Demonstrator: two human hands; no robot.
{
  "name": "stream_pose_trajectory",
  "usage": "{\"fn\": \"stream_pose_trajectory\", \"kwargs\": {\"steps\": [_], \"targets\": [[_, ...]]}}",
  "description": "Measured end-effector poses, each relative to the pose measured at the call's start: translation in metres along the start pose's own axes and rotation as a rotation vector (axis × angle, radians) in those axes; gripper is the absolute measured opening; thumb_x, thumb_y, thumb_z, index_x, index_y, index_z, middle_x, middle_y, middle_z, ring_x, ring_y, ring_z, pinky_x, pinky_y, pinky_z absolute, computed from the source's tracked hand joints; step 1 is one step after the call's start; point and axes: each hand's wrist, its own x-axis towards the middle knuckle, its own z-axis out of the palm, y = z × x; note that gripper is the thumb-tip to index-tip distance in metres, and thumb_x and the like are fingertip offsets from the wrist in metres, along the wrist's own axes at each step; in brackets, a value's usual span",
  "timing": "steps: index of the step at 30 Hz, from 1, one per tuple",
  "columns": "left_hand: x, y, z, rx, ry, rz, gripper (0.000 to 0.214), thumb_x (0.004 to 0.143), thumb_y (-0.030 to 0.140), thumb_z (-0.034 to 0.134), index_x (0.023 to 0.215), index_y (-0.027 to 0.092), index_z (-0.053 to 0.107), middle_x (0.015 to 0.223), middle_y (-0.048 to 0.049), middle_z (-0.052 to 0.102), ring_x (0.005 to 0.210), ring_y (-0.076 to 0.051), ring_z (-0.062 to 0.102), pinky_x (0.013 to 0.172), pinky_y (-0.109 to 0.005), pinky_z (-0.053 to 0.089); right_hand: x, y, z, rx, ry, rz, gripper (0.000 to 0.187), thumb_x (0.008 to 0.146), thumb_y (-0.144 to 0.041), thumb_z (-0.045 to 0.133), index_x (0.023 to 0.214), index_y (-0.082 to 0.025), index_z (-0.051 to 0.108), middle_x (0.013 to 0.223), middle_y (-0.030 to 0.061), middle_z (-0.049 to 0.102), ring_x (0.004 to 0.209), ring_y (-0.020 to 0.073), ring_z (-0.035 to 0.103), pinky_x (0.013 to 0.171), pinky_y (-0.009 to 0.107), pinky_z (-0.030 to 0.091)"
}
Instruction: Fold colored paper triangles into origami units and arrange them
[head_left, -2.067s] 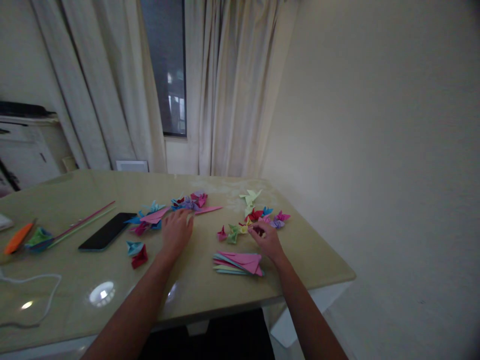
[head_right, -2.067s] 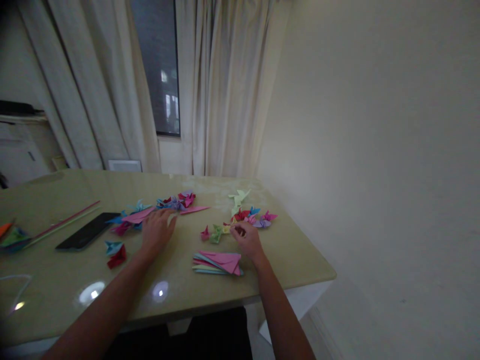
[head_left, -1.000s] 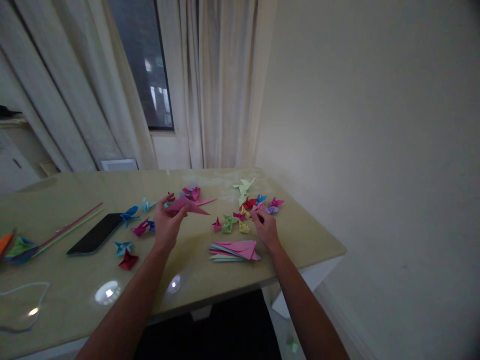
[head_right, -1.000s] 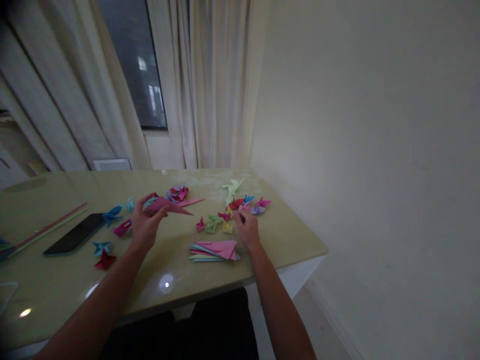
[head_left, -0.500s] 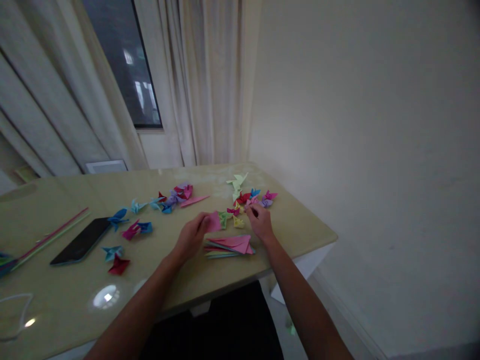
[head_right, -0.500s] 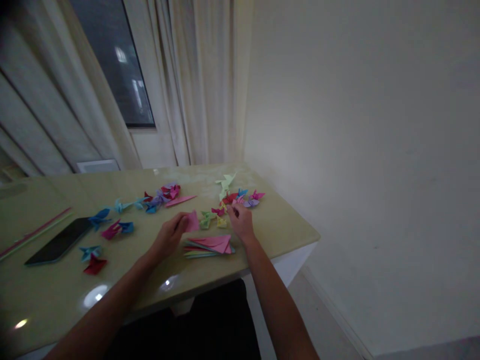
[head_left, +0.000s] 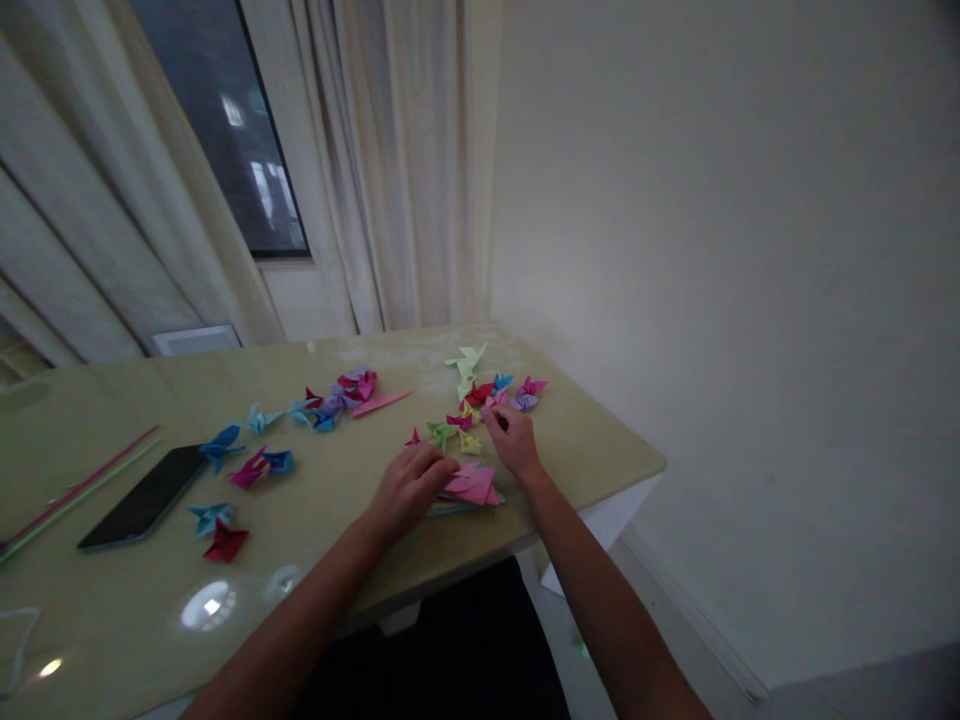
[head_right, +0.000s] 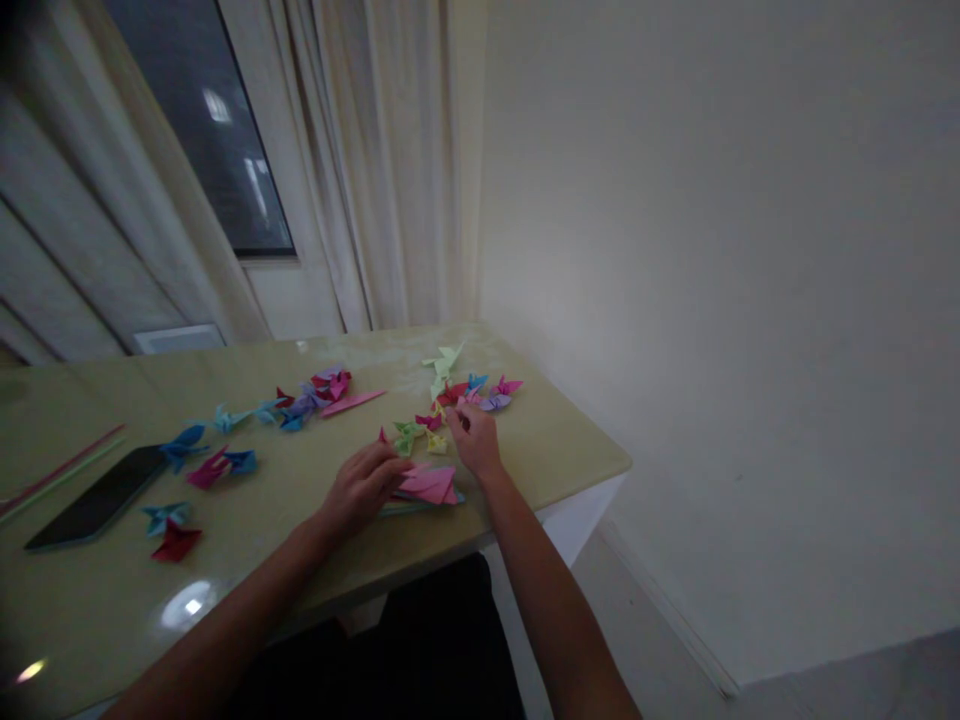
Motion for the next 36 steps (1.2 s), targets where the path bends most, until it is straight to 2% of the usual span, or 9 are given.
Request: {"fn": "stream_pose_trajectory", "kwargs": {"steps": [3,7,10,12,16,20,24,29,36], "targets": [[0.001,0.003,0.004,0.084,-0.096,0.040,0.035,0.107,0.028,0.044,0.130,0.029,0.070,0.104,-0.0100,0.068,0.094,-0.022,0.063,0.090,-0.037,0.051,0.000,-0.001,0.000,0.002,0.000,0.005,0.042,0.099,-0.048,0.054,0.069,-0.020,0.063,0.064,-0.0002,0.057,0.061,0.0151,0.047,0.062,0.029,0.036],[0.002,0.011,0.013,0.051,-0.251,0.062,0.050,0.101,0.051,0.055,0.145,0.028,0.060,0.118,-0.0126,0.066,0.103,-0.028,0.062,0.097,-0.044,0.051,0.000,-0.003,0.000,0.005,0.007,0.017,0.043,0.100,-0.048,0.053,0.071,-0.020,0.064,0.064,-0.0007,0.056,0.061,0.0148,0.047,0.062,0.028,0.036],[0.000,0.014,0.013,0.004,-0.266,0.053,0.072,0.093,0.066,0.060,0.153,0.028,0.051,0.139,-0.0150,0.059,0.123,-0.034,0.056,0.109,-0.052,0.045,0.000,-0.004,0.000,0.011,0.012,0.013,0.042,0.100,-0.047,0.053,0.070,-0.020,0.063,0.064,-0.0015,0.054,0.061,0.0144,0.046,0.063,0.028,0.036],[-0.001,0.014,0.013,-0.003,-0.284,0.029,0.070,0.095,0.064,0.059,0.154,0.028,0.049,0.144,-0.0146,0.057,0.128,-0.034,0.054,0.111,-0.053,0.044,0.000,-0.003,0.000,0.011,0.013,0.007,0.043,0.100,-0.047,0.053,0.068,-0.020,0.063,0.062,-0.0020,0.053,0.061,0.0143,0.045,0.063,0.028,0.035],[0.000,0.013,0.017,0.015,-0.357,0.016,0.046,0.104,0.045,0.052,0.148,0.033,0.056,0.126,-0.0099,0.065,0.112,-0.027,0.062,0.101,-0.044,0.050,0.000,-0.002,0.001,0.015,0.012,-0.001,0.042,0.100,-0.046,0.053,0.070,-0.019,0.063,0.064,-0.0016,0.054,0.061,0.0141,0.045,0.063,0.028,0.035],[-0.002,0.011,0.017,0.002,-0.304,0.000,0.047,0.102,0.048,0.055,0.146,0.031,0.059,0.122,-0.0110,0.066,0.110,-0.028,0.062,0.101,-0.046,0.050,0.000,-0.003,0.000,0.010,0.013,0.001,0.042,0.100,-0.047,0.053,0.069,-0.020,0.062,0.063,-0.0023,0.051,0.061,0.0142,0.045,0.061,0.028,0.034],[-0.007,0.007,0.013,-0.029,-0.240,-0.056,0.042,0.105,0.046,0.046,0.137,0.024,0.063,0.129,-0.0132,0.065,0.117,-0.029,0.061,0.104,-0.047,0.048,0.000,-0.005,-0.001,0.022,0.010,-0.007,0.042,0.100,-0.046,0.054,0.068,-0.020,0.061,0.062,-0.0025,0.050,0.061,0.0145,0.045,0.061,0.029,0.033],[-0.010,0.006,0.011,-0.018,-0.193,-0.116,0.038,0.104,0.043,0.049,0.133,0.023,0.063,0.114,-0.0118,0.070,0.106,-0.028,0.063,0.098,-0.044,0.050,0.000,-0.004,0.000,0.023,0.021,-0.010,0.041,0.100,-0.045,0.053,0.069,-0.021,0.062,0.063,-0.0019,0.052,0.062,0.0151,0.047,0.063,0.029,0.035],[-0.005,0.007,0.006,-0.219,-0.150,-0.222,0.016,0.101,0.027,0.050,0.104,0.021,0.064,0.102,-0.0095,0.068,0.096,-0.024,0.064,0.087,-0.038,0.052,0.000,-0.005,0.000,0.016,0.013,0.008,0.041,0.099,-0.046,0.054,0.069,-0.020,0.063,0.063,-0.0016,0.053,0.061,0.0149,0.046,0.062,0.029,0.034]]}}
